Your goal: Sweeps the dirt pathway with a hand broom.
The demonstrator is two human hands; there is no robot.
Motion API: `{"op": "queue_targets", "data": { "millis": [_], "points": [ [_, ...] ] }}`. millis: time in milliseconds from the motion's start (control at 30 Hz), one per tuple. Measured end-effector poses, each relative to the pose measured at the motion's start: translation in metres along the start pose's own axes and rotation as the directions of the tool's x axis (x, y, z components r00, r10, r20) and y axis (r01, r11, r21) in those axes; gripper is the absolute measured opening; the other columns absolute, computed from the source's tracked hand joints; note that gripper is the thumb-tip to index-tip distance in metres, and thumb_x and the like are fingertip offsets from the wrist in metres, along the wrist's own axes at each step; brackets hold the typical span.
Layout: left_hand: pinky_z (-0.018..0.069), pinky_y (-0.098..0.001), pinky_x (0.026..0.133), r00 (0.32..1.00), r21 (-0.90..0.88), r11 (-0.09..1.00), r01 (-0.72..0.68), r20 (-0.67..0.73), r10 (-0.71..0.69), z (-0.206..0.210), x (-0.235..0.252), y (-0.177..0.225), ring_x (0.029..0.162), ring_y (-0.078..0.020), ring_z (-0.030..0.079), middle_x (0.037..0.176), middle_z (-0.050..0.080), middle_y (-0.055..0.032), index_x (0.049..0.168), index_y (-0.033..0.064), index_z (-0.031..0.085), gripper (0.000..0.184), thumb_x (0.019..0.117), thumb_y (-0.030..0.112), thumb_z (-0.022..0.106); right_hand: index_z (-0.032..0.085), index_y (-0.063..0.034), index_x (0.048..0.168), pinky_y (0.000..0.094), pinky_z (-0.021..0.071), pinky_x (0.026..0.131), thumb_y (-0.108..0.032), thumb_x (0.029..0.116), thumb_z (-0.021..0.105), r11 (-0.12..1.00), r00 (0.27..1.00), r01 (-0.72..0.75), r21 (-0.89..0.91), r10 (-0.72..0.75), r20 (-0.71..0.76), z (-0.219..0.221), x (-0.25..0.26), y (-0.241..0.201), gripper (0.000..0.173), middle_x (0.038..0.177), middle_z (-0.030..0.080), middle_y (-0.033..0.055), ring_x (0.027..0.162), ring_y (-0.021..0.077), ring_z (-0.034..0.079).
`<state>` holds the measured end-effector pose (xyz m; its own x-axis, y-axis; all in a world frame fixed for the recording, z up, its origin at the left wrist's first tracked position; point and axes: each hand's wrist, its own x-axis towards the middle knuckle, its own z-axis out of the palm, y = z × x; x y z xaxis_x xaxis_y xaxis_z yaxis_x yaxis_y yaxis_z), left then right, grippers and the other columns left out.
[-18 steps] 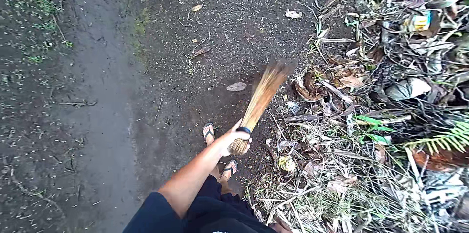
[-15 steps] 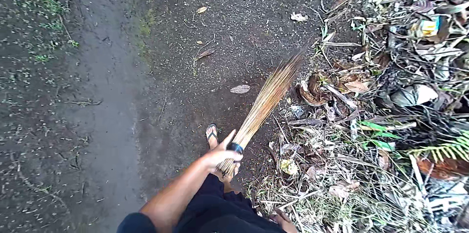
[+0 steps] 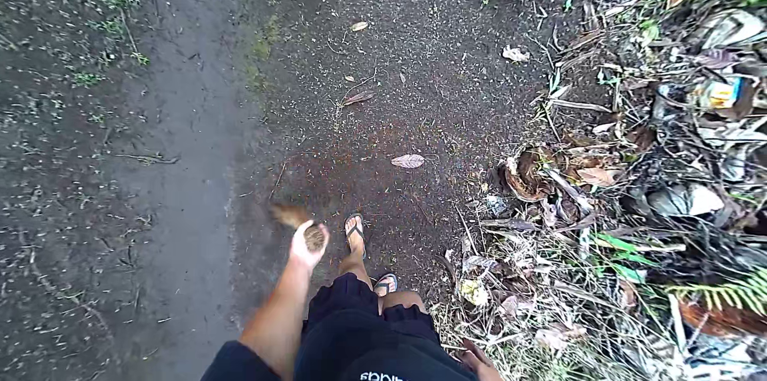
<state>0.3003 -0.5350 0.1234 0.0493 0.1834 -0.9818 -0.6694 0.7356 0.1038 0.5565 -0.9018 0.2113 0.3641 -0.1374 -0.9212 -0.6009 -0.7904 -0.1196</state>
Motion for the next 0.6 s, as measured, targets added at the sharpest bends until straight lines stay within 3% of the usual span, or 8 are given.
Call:
{"op": "queue_targets", "data": {
  "millis": [67,100,167,233,333,433,500,600],
  "points": [
    [0.0597,-0.0310,0.060,0.978,0.201,0.971,0.130,0.136,-0.159,0.041,0.007,-0.034,0.069,-0.0178,0.067,0.084,0.063,-0.0091,0.109,0.0074,0.053,0.016,0.1006,0.020,0.051,0.035,-0.0014,0.154,0.0355,0.0553,0.079,-0.006,0.1057,0.044,1.000,1.000,0.012,-0.012,-0.012,-0.019,0.000,-0.008,-0.006,0.049,0.125,0.057,0.0252,0.092,0.0213,0.065],
    [0.0587,-0.0317,0.060,0.947,0.345,0.926,0.153,0.217,-0.237,0.054,0.006,-0.051,0.069,-0.0186,0.066,0.085,0.063,-0.0101,0.118,0.0090,0.052,0.019,0.1014,0.018,0.050,0.034,-0.0017,0.154,0.0352,0.0551,0.079,-0.007,0.1064,0.043,1.000,1.000,0.013,-0.021,-0.014,-0.024,-0.001,-0.011,-0.010,0.048,0.125,0.057,0.0250,0.092,0.0210,0.065],
    [0.0576,-0.0338,0.061,0.861,0.563,0.817,0.127,0.346,-0.373,0.069,-0.004,-0.064,0.072,-0.0211,0.066,0.096,0.063,-0.0123,0.151,0.0223,0.032,0.053,0.1017,0.016,0.050,0.033,-0.0019,0.154,0.0354,0.0548,0.079,-0.007,0.1064,0.044,0.999,0.999,0.026,-0.039,-0.027,-0.025,0.002,-0.015,-0.023,0.049,0.128,0.056,0.0253,0.092,0.0215,0.064],
    [0.0576,-0.0344,0.061,0.820,0.625,0.777,0.082,0.400,-0.409,0.067,-0.023,-0.055,0.072,-0.0223,0.066,0.098,0.063,-0.0138,0.162,0.0308,0.013,0.076,0.0997,0.013,0.053,0.036,-0.0026,0.154,0.0364,0.0551,0.079,-0.007,0.1060,0.045,0.997,0.999,0.039,-0.070,-0.041,-0.030,0.006,-0.016,-0.035,0.049,0.128,0.056,0.0253,0.093,0.0224,0.065],
    [0.0573,-0.0354,0.059,0.809,0.656,0.755,-0.017,0.453,-0.375,0.036,-0.053,-0.026,0.071,-0.0227,0.065,0.098,0.062,-0.0140,0.163,0.0350,0.003,0.093,0.0932,0.010,0.059,0.037,-0.0028,0.153,0.0393,0.0552,0.081,-0.007,0.1059,0.045,0.994,0.997,0.069,-0.084,-0.071,-0.021,0.011,-0.018,-0.056,0.048,0.128,0.057,0.0262,0.095,0.0249,0.065],
    [0.0588,-0.0374,0.059,0.882,0.652,0.757,-0.036,0.377,-0.283,-0.002,-0.093,-0.010,0.073,-0.0242,0.067,0.102,0.064,-0.0138,0.163,0.0385,0.001,0.097,0.0927,0.010,0.061,0.035,-0.0028,0.154,0.0397,0.0546,0.080,-0.006,0.1060,0.045,0.994,0.996,0.081,-0.074,-0.084,-0.029,0.010,-0.016,-0.073,0.049,0.125,0.056,0.0267,0.094,0.0251,0.064],
    [0.0587,-0.0386,0.060,0.950,0.570,0.820,-0.052,0.281,-0.135,-0.025,-0.104,-0.007,0.075,-0.0262,0.068,0.104,0.065,-0.0158,0.163,0.0375,0.003,0.091,0.0963,0.010,0.058,0.035,-0.0025,0.154,0.0378,0.0552,0.078,-0.006,0.1060,0.044,0.994,0.996,0.082,-0.078,-0.084,-0.027,0.007,-0.012,-0.080,0.049,0.123,0.057,0.0265,0.090,0.0233,0.065],
    [0.0594,-0.0392,0.061,0.983,0.385,0.913,-0.133,0.167,0.073,-0.045,-0.075,0.002,0.074,-0.0259,0.068,0.098,0.064,-0.0151,0.162,0.0318,0.011,0.070,0.1059,0.017,0.050,0.034,-0.0023,0.154,0.0373,0.0551,0.078,-0.007,0.1070,0.043,0.995,0.998,0.067,-0.077,-0.069,-0.016,-0.001,-0.002,-0.088,0.048,0.127,0.056,0.0276,0.091,0.0234,0.065]
  ]
}}
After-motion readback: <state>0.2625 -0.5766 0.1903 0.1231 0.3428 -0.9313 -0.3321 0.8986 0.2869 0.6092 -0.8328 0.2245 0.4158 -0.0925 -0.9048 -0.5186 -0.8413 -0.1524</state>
